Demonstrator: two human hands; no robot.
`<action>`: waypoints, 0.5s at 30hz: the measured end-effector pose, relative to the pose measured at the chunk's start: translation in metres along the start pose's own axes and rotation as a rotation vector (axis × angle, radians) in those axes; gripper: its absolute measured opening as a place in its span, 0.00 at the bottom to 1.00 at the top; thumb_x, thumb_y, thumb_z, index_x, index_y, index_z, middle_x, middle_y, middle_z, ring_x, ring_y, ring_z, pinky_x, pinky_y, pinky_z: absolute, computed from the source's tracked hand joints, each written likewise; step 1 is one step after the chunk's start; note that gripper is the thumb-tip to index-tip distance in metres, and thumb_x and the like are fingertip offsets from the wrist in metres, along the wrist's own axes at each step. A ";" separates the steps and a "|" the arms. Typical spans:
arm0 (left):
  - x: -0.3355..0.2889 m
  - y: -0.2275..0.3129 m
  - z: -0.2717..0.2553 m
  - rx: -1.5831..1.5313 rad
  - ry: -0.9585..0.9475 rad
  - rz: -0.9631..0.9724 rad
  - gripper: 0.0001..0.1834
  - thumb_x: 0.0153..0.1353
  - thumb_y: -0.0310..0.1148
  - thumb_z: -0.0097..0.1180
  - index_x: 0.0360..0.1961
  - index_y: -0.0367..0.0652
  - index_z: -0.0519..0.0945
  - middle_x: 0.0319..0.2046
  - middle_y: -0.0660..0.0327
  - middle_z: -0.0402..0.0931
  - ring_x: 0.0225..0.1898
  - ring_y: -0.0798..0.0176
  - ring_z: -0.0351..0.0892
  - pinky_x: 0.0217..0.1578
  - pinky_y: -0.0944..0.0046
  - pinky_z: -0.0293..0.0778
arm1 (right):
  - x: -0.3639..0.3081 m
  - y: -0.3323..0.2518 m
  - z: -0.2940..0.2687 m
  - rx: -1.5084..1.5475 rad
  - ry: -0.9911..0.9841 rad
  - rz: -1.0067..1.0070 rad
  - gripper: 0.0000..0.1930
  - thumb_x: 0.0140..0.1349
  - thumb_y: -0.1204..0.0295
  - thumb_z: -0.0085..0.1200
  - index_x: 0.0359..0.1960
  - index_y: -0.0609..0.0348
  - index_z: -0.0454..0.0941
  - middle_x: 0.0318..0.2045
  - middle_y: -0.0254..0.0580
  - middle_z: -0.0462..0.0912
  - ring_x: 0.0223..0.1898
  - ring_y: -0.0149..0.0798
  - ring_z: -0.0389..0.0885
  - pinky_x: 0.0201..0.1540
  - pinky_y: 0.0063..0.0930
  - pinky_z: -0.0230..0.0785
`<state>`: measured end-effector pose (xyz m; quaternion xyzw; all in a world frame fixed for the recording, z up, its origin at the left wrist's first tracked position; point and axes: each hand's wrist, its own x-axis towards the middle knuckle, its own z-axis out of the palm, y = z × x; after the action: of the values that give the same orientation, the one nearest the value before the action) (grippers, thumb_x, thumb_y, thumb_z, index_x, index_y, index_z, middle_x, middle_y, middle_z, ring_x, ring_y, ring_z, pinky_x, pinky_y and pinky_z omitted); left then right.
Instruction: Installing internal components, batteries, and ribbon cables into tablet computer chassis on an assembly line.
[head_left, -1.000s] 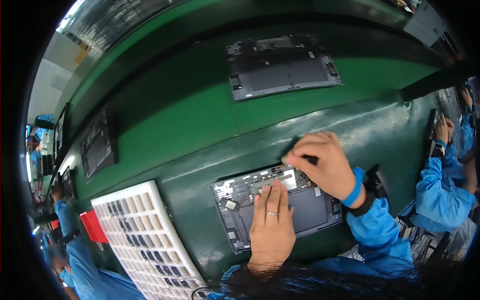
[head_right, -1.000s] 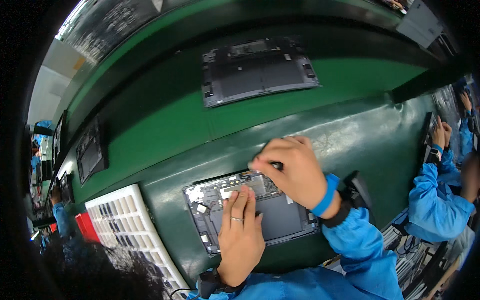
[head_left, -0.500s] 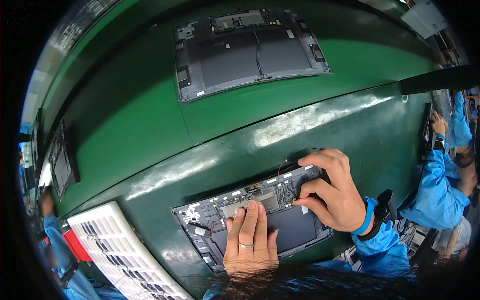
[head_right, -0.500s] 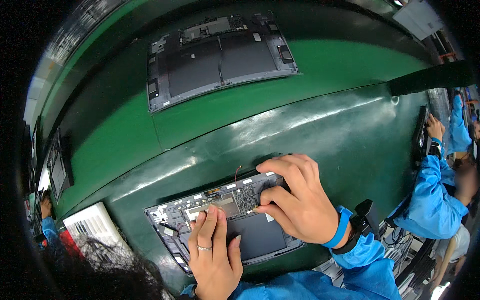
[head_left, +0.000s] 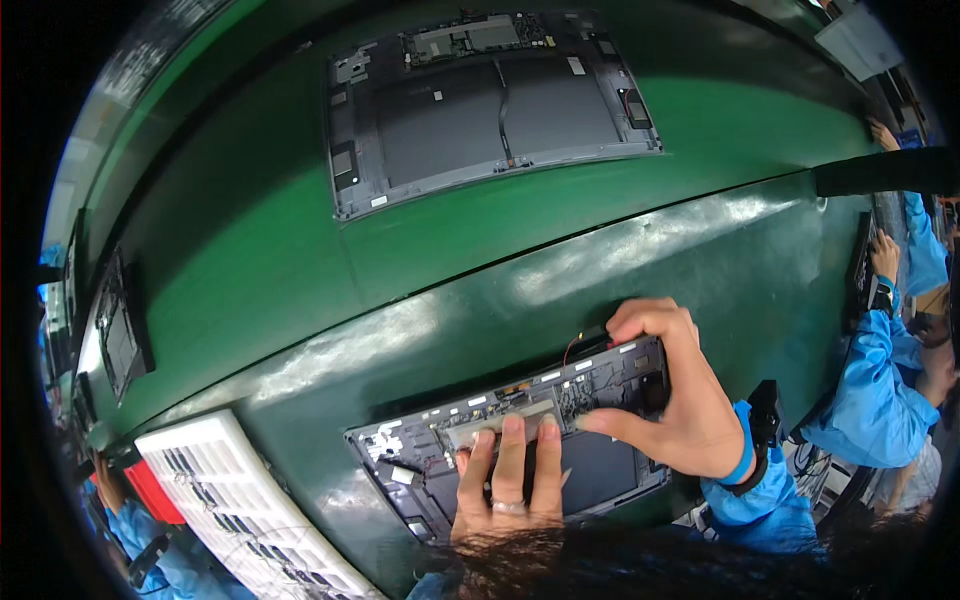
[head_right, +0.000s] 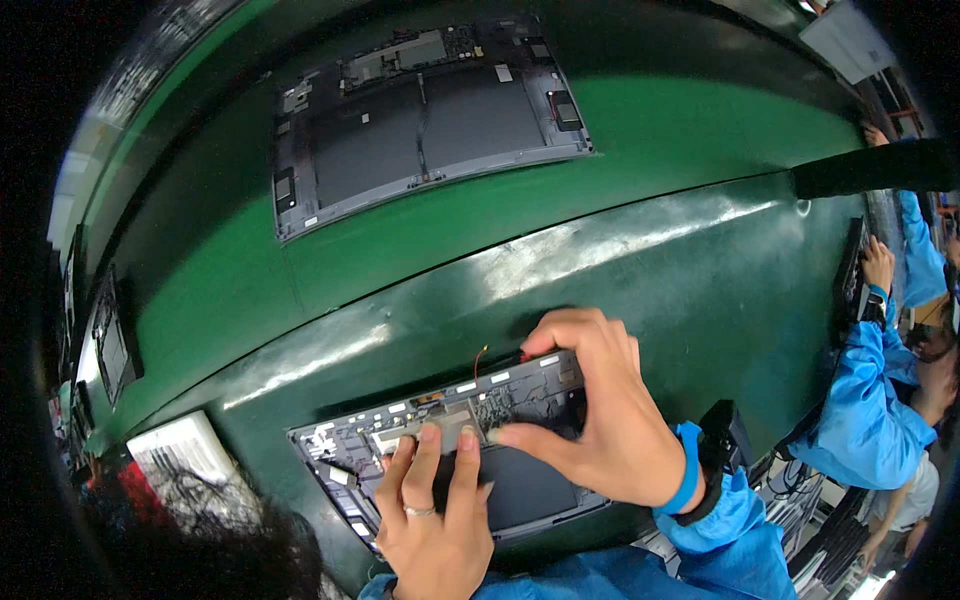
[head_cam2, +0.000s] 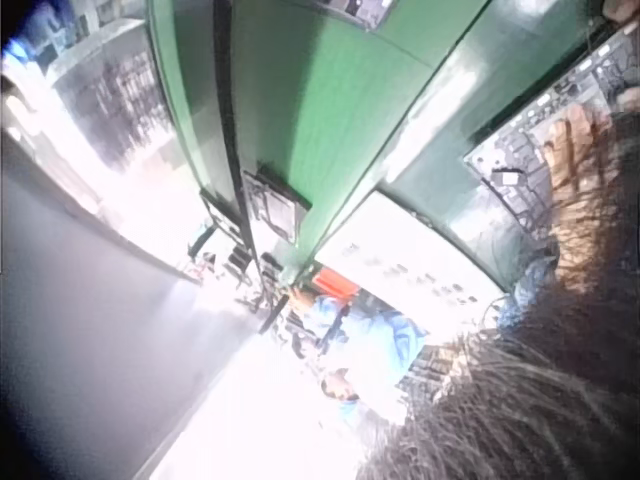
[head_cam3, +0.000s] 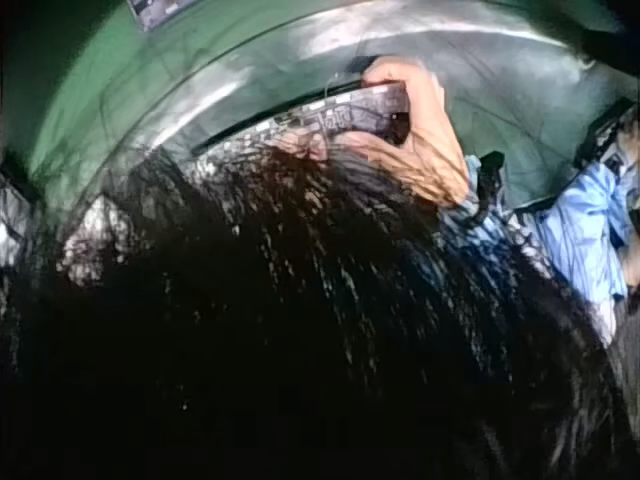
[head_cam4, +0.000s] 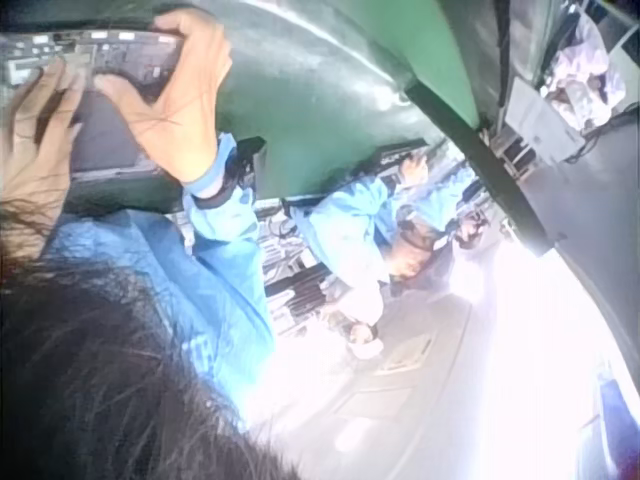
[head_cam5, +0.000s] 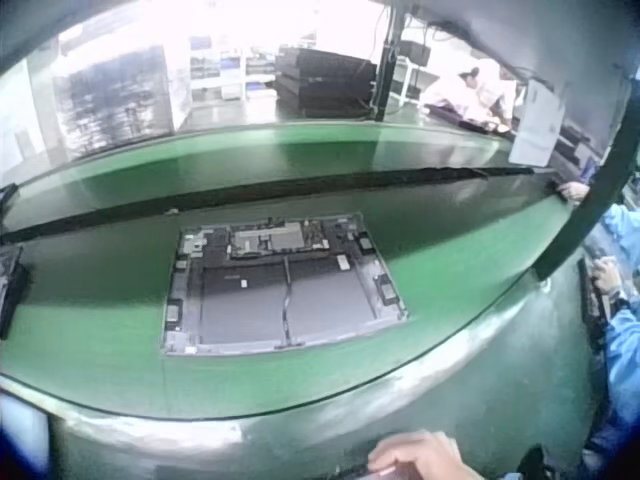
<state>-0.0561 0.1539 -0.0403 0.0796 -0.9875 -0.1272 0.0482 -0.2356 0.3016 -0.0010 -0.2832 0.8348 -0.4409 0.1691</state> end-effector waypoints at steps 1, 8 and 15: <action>0.009 0.005 -0.007 -0.021 -0.048 -0.022 0.31 0.66 0.48 0.71 0.69 0.55 0.81 0.73 0.53 0.71 0.65 0.41 0.77 0.62 0.39 0.85 | 0.007 -0.006 0.000 -0.080 -0.023 0.025 0.31 0.49 0.74 0.81 0.54 0.51 0.76 0.59 0.46 0.77 0.59 0.53 0.73 0.65 0.45 0.60; 0.024 0.005 -0.037 -0.218 -0.035 0.001 0.43 0.60 0.55 0.72 0.72 0.44 0.77 0.74 0.43 0.66 0.70 0.30 0.69 0.69 0.33 0.71 | 0.031 0.003 -0.025 -0.011 -0.166 -0.056 0.41 0.51 0.65 0.82 0.68 0.54 0.75 0.55 0.39 0.80 0.57 0.40 0.78 0.62 0.39 0.70; -0.033 0.028 -0.024 -0.286 -0.104 0.247 0.38 0.70 0.42 0.63 0.80 0.52 0.68 0.83 0.50 0.56 0.80 0.44 0.61 0.77 0.30 0.54 | 0.185 0.055 -0.019 -0.464 0.549 0.344 0.51 0.59 0.25 0.61 0.66 0.61 0.82 0.71 0.56 0.71 0.72 0.62 0.65 0.75 0.55 0.57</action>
<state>-0.0247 0.1804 -0.0129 -0.0567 -0.9628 -0.2633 0.0232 -0.4086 0.2232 -0.0419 -0.0415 0.9616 -0.2651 -0.0572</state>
